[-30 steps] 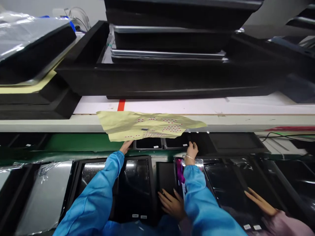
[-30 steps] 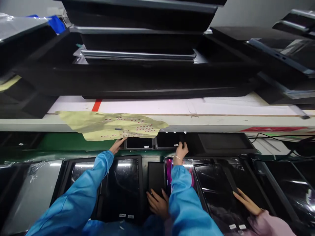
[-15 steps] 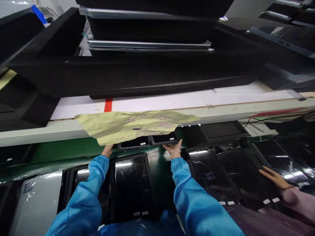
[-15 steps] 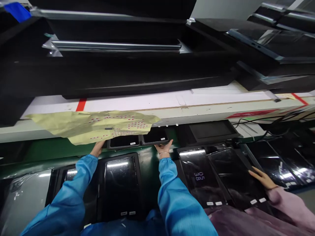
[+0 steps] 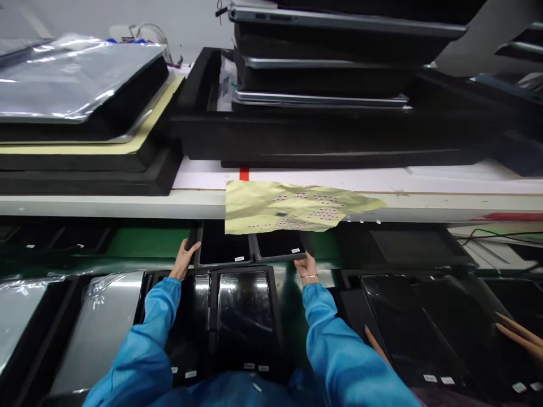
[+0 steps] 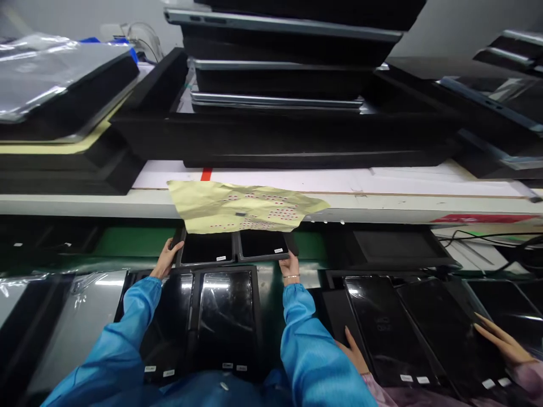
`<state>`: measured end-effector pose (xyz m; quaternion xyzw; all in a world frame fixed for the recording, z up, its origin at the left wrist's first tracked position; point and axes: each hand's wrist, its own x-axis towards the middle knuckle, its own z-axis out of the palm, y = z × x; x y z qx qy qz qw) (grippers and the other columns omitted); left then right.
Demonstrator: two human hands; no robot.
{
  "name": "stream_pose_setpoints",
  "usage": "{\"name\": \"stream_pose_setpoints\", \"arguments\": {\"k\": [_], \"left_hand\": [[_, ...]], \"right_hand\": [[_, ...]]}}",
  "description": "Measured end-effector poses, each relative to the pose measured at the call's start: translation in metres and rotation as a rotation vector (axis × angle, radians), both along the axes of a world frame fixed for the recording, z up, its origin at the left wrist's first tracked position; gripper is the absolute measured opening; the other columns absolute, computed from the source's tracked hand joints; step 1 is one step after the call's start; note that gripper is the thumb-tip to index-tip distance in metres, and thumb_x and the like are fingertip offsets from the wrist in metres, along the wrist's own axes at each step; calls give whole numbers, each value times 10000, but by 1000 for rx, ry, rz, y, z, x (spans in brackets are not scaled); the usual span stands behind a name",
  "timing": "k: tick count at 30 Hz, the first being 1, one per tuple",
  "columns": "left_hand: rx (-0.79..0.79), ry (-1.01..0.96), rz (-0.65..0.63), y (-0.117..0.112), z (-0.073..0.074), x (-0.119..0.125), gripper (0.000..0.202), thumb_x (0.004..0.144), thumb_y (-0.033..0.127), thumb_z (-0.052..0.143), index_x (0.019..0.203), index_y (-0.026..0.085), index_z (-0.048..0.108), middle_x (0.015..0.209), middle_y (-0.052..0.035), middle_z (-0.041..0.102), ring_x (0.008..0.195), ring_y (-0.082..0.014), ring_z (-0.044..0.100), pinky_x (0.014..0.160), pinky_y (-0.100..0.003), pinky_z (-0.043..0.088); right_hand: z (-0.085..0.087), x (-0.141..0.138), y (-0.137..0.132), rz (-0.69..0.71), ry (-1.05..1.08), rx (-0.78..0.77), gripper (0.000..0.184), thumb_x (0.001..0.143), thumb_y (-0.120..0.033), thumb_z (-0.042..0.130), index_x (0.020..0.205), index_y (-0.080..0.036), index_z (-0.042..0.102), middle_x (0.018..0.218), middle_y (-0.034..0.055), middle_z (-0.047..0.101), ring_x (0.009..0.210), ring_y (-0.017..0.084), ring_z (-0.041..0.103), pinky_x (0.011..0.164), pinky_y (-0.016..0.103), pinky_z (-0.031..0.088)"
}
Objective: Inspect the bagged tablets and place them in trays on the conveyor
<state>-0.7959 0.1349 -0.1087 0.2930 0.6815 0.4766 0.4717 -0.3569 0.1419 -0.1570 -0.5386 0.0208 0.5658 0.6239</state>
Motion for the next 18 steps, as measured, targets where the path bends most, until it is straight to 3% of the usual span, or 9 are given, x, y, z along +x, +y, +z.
{"name": "stream_pose_setpoints", "arguments": {"k": [5,8,12,15,18], "left_hand": [[63,-16,-2,-32,26,-8,706,580,572,887,1122,201,628,968,-58,700,831,-217,682,698,-290,556],[116,-10,1,-41,49,-13,682,573,574,886,1092,205,642,1003,-44,696,887,-209,677,726,-256,544],[108,-8,-17,-51,80,-24,657,605,588,870,1088,194,662,961,-29,687,806,-192,666,666,-245,531],[78,1,-13,-81,91,-36,662,629,579,861,1133,199,661,994,-39,700,839,-210,677,678,-253,542],[56,31,13,-131,92,-55,714,599,570,875,1178,213,657,1140,-55,708,987,-240,674,760,-254,551]], "right_hand": [[20,2,-34,-17,-11,29,237,1006,-355,632,1081,-130,643,989,42,658,807,132,644,707,280,582],[36,8,-44,-32,-24,60,228,1005,-350,635,1038,-125,641,942,27,650,774,124,634,702,277,575],[56,14,-59,-39,-64,129,239,1000,-366,639,1003,-128,652,955,33,670,829,141,658,767,313,585],[59,8,-92,-24,-101,140,259,992,-385,645,954,-130,657,931,31,681,835,144,665,785,321,583],[50,-8,-149,35,-128,104,275,985,-396,653,902,-133,644,853,12,662,768,131,651,742,302,578]]}}
